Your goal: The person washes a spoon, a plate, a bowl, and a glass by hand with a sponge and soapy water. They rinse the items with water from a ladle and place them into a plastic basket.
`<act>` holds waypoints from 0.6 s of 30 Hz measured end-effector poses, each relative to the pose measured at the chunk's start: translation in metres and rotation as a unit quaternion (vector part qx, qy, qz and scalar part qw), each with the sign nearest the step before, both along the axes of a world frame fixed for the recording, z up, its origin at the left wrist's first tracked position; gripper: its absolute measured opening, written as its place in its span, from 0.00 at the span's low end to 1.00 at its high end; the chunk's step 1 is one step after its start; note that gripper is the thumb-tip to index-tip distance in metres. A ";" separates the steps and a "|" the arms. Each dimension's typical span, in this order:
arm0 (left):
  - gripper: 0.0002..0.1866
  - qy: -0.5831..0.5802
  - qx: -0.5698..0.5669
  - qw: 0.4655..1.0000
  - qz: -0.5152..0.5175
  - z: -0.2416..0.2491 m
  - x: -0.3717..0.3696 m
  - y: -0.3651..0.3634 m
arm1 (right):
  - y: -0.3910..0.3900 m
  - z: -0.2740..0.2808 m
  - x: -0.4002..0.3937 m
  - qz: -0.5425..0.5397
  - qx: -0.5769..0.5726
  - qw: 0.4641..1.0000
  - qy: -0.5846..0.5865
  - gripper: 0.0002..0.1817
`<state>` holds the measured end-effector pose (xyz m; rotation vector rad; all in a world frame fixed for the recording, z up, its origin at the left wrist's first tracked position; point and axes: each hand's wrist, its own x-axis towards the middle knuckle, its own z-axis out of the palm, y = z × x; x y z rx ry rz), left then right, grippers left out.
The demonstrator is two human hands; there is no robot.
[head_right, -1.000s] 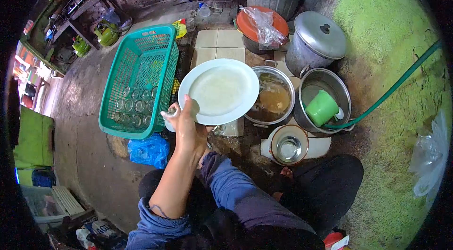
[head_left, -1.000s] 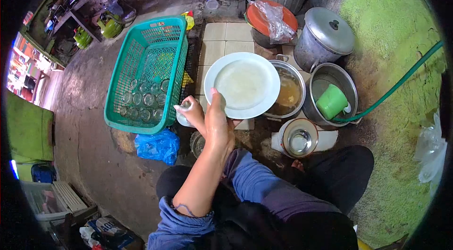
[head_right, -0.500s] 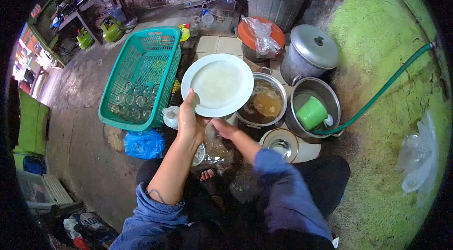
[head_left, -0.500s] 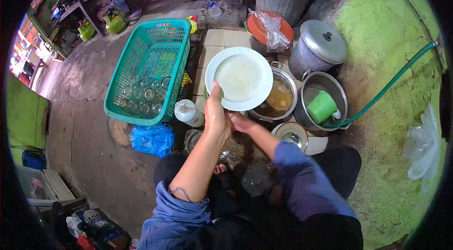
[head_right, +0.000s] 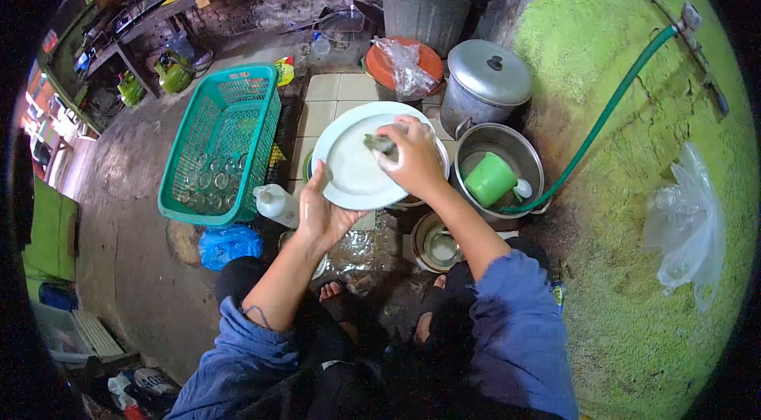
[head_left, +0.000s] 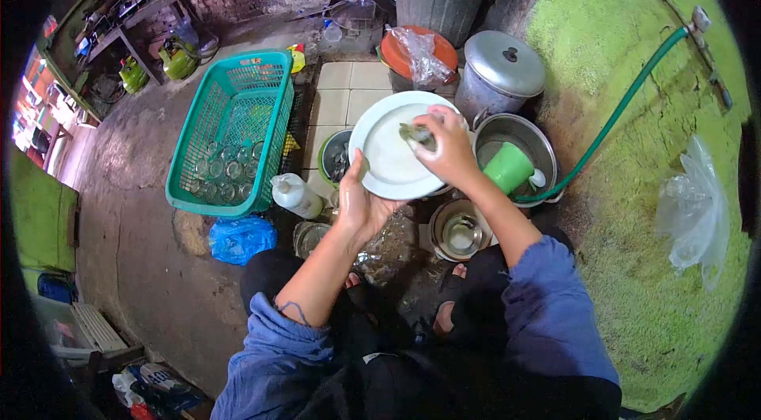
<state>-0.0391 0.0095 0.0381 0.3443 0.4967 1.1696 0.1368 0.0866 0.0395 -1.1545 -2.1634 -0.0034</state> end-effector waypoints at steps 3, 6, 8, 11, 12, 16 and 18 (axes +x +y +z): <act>0.35 0.001 0.018 1.000 -0.007 0.000 0.017 -0.018 | 0.010 -0.021 -0.005 -0.071 0.033 0.997 0.007 0.23; 0.37 -0.031 0.022 0.999 -0.008 -0.013 0.026 -0.026 | -0.009 -0.045 -0.028 0.029 -0.122 0.987 0.099 0.33; 0.38 -0.047 0.017 0.999 0.020 -0.020 0.031 -0.028 | -0.043 -0.028 -0.046 0.159 -0.093 0.979 0.082 0.34; 0.38 -0.035 0.019 0.999 0.028 -0.016 0.029 -0.025 | -0.025 -0.031 -0.018 0.185 -0.190 0.963 0.057 0.35; 0.39 -0.041 0.016 0.999 0.011 -0.017 0.028 -0.026 | -0.005 -0.035 0.000 0.138 -0.220 0.964 0.054 0.35; 0.39 -0.019 0.019 1.000 0.004 -0.015 0.036 -0.028 | 0.015 -0.027 0.013 -0.069 -0.050 0.996 -0.025 0.35; 0.39 -0.036 0.016 0.999 0.005 -0.016 0.035 -0.026 | -0.006 -0.027 -0.021 0.022 -0.051 0.998 -0.018 0.32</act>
